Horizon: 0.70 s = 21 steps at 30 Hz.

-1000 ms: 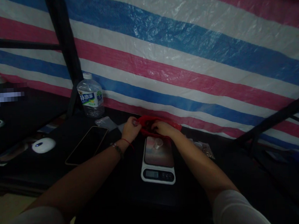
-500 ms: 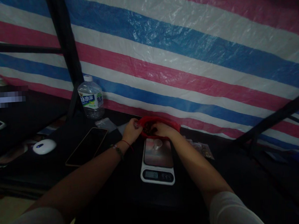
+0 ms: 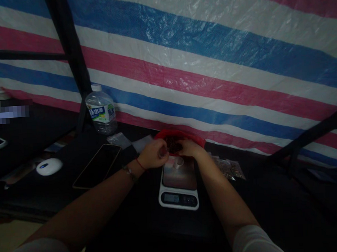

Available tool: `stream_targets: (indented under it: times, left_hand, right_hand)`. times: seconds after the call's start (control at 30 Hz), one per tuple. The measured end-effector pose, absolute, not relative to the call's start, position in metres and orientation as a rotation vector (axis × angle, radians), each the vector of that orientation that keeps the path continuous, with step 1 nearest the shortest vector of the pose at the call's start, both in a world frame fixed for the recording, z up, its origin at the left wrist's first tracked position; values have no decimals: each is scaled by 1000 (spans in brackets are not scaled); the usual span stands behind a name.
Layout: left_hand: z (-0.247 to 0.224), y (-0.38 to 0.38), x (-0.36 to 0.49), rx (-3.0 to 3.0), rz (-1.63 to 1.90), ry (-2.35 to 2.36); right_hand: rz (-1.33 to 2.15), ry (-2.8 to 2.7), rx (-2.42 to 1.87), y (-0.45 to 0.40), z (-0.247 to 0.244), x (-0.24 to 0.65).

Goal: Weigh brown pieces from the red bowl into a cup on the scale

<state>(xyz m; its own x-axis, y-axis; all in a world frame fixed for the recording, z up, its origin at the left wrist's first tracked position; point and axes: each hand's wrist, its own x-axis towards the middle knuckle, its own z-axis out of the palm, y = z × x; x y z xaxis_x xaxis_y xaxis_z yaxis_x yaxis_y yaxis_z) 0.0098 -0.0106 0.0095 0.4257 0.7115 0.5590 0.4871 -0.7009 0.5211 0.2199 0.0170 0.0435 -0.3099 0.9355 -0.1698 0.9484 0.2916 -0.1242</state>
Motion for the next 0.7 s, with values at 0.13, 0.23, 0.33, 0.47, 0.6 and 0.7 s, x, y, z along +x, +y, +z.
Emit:
stream_targets:
  times: [0.13,0.23,0.33,0.47,0.6,0.7]
  left_hand:
    - [23,-30,22,2594,888,904]
    - [25,-36,31,2596,826,869]
    - [22,-36,36,2552,801,914]
    - [16,-33,37,2515,741,956]
    - [16,-31,38,2513,766,970]
    - [18,-33,42,2448,835,975]
  right_hand:
    - [-408,2464,1779,18,40,224]
    - [-438,2564,1710,24,33,227]
    - [-431,2618,1687,30,26,230]
    - [-414,2611,1724,34,21,231]
    - [-398,2592,1756,33,22,231]
    - [-415,2608,1761,32,25,230]
